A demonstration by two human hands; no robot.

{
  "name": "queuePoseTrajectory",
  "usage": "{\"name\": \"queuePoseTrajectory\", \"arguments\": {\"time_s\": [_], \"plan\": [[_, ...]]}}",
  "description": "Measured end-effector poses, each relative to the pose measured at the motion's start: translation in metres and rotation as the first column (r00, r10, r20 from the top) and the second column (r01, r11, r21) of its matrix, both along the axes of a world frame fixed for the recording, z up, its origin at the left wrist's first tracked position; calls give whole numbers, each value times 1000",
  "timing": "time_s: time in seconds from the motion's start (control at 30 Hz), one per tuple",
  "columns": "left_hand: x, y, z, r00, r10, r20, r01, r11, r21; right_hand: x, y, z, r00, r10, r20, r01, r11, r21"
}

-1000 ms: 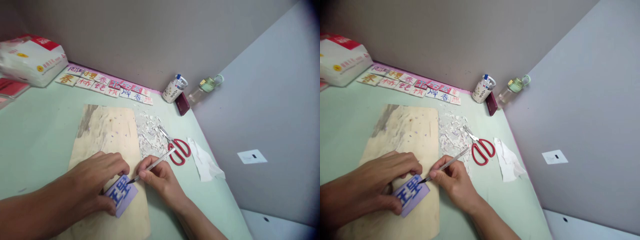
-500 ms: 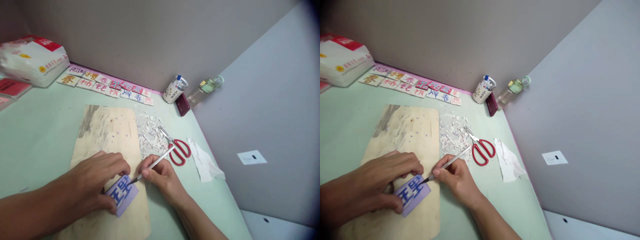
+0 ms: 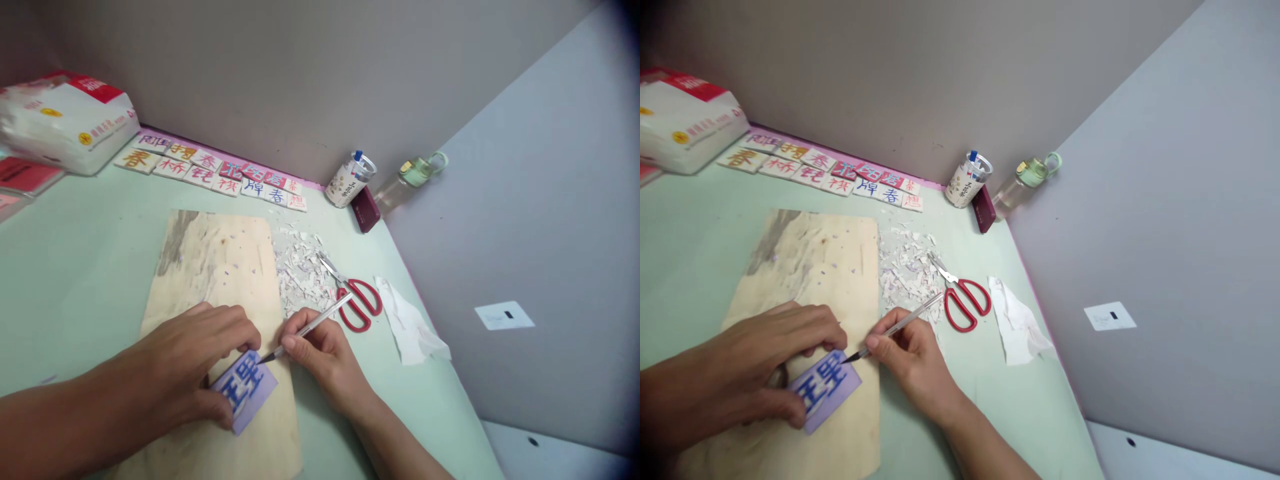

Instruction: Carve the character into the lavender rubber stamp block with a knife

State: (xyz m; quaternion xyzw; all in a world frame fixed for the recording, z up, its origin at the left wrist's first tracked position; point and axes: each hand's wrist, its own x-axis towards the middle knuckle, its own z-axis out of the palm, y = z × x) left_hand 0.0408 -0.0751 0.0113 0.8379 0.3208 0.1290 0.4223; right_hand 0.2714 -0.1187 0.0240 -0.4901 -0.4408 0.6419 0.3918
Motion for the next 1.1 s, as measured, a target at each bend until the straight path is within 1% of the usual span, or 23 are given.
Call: {"name": "queuePoseTrajectory", "arguments": {"time_s": [0.13, 0.27, 0.4, 0.47, 0.63, 0.77, 0.9, 1.1], "plan": [[0, 1, 1, 999, -25, -32, 23, 999, -45, -1, -1, -1, 1000, 12, 13, -12, 1000, -12], [0, 2, 2, 999, -26, -25, 25, 998, -50, 0, -1, 0, 1000, 21, 12, -20, 1000, -6], [0, 4, 4, 994, -67, -85, 59, 994, -92, 1, -1, 0, 998, 64, -5, -64, 998, -4], [0, 5, 5, 993, -72, -94, 63, 993, -100, 1, -1, 0, 999, 51, -7, -51, 999, -2], [1, 1, 7, 998, -23, -67, 17, 996, -93, -1, -1, 0, 1000, -5, -2, 5, 1000, 24], [2, 0, 13, 996, 18, -88, -28, 993, -114, -3, -2, 0, 1000, -19, 13, 19, 999, 27], [2, 4, 12, 994, -44, -103, 31, 992, -119, -3, -3, 0, 999, -5, 44, 3, 999, 37], [0, 3, 8, 994, -51, -100, 40, 993, -113, 3, 0, -2, 999, 54, 0, -54, 998, 17]]}}
